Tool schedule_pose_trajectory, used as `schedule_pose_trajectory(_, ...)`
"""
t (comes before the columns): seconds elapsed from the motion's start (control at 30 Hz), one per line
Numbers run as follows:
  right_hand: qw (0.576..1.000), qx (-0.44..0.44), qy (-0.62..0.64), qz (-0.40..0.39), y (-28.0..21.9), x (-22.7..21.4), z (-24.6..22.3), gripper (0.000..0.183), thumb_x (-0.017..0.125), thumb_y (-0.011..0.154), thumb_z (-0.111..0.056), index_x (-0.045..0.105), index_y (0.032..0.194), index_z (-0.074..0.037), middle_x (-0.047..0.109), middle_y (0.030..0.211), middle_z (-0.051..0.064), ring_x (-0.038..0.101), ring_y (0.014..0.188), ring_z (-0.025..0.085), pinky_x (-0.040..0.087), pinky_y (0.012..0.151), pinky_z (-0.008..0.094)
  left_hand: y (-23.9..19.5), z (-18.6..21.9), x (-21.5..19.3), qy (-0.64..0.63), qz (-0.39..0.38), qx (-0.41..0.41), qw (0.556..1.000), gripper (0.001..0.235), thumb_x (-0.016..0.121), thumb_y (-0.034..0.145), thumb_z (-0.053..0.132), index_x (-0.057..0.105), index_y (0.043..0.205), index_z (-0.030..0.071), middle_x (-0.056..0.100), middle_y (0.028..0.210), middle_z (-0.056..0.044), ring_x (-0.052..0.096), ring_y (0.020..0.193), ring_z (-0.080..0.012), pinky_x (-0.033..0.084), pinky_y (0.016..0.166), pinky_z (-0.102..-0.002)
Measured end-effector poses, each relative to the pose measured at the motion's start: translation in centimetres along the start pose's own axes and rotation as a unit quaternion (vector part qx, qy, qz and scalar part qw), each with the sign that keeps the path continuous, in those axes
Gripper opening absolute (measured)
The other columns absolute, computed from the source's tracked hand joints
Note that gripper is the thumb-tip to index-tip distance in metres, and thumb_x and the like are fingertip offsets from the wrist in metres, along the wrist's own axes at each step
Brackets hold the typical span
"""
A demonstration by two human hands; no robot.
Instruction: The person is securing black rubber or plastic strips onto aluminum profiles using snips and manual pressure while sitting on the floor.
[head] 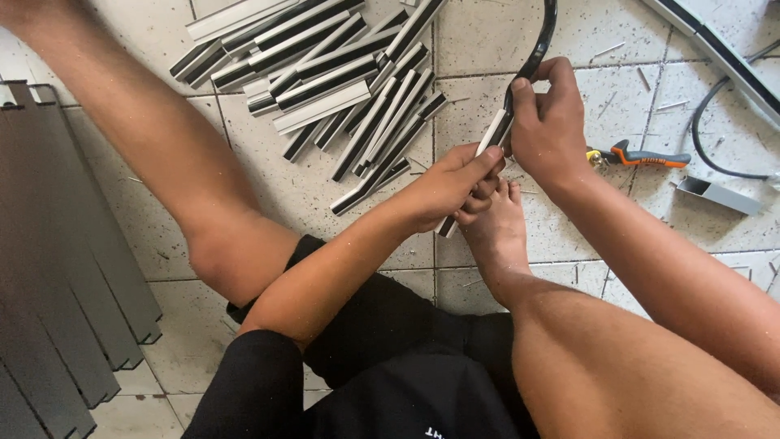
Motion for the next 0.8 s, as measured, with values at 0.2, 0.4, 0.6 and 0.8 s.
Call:
schedule_pose_trajectory(0.2,1.0,-0.022,-0.01,0.005,0.15,0.02,0.11,0.01,0.047,0.111,-0.006,0.041,0.118,0.0,0.051,0.074,0.004,0.045,0.057,0.011,0.036,0.047,0.029,0.12,-0.28,-0.31,-0.006,0.012,-0.006,1.0,0.026,0.043,0.106,0.028,0.047,0.091,0.008,0.039,0.065,0.003,0.032,0.049,-0.0052,0.021,0.039,-0.021)
schedule_pose_trajectory(0.4,0.999,-0.038,-0.024,0.013,0.27,0.06,0.23,0.009,0.047,0.111,-0.005,0.041,0.116,0.0,0.049,0.073,0.003,0.043,0.056,0.011,0.034,0.047,0.029,0.24,-0.36,-0.34,-0.009,0.007,-0.004,1.0,0.026,0.043,0.107,0.028,0.048,0.091,0.007,0.04,0.064,0.004,0.031,0.047,-0.0042,0.021,0.037,-0.021)
schedule_pose_trajectory(0.6,0.998,-0.065,-0.018,0.016,0.26,0.13,0.03,0.009,0.047,0.111,-0.002,0.041,0.116,0.001,0.05,0.077,0.005,0.044,0.058,0.011,0.035,0.047,0.029,0.08,-0.34,-0.32,-0.016,0.017,-0.01,1.0,0.027,0.043,0.107,0.029,0.046,0.09,0.008,0.038,0.065,0.003,0.03,0.049,-0.0043,0.02,0.038,-0.021)
schedule_pose_trajectory(0.8,0.998,-0.061,-0.021,0.021,0.24,0.11,0.22,0.008,0.048,0.111,-0.003,0.041,0.115,-0.001,0.049,0.078,0.005,0.045,0.06,0.011,0.036,0.05,0.029,0.35,-0.69,-0.47,-0.026,0.009,-0.006,1.0,0.026,0.043,0.107,0.029,0.047,0.091,0.008,0.039,0.065,0.003,0.031,0.049,-0.0048,0.021,0.038,-0.022)
Point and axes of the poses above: each hand's wrist, its own y-axis towards the middle knuckle, its own x-axis out of the palm, z = x × y, the point moved 9 cm from there along y, towards the middle knuckle
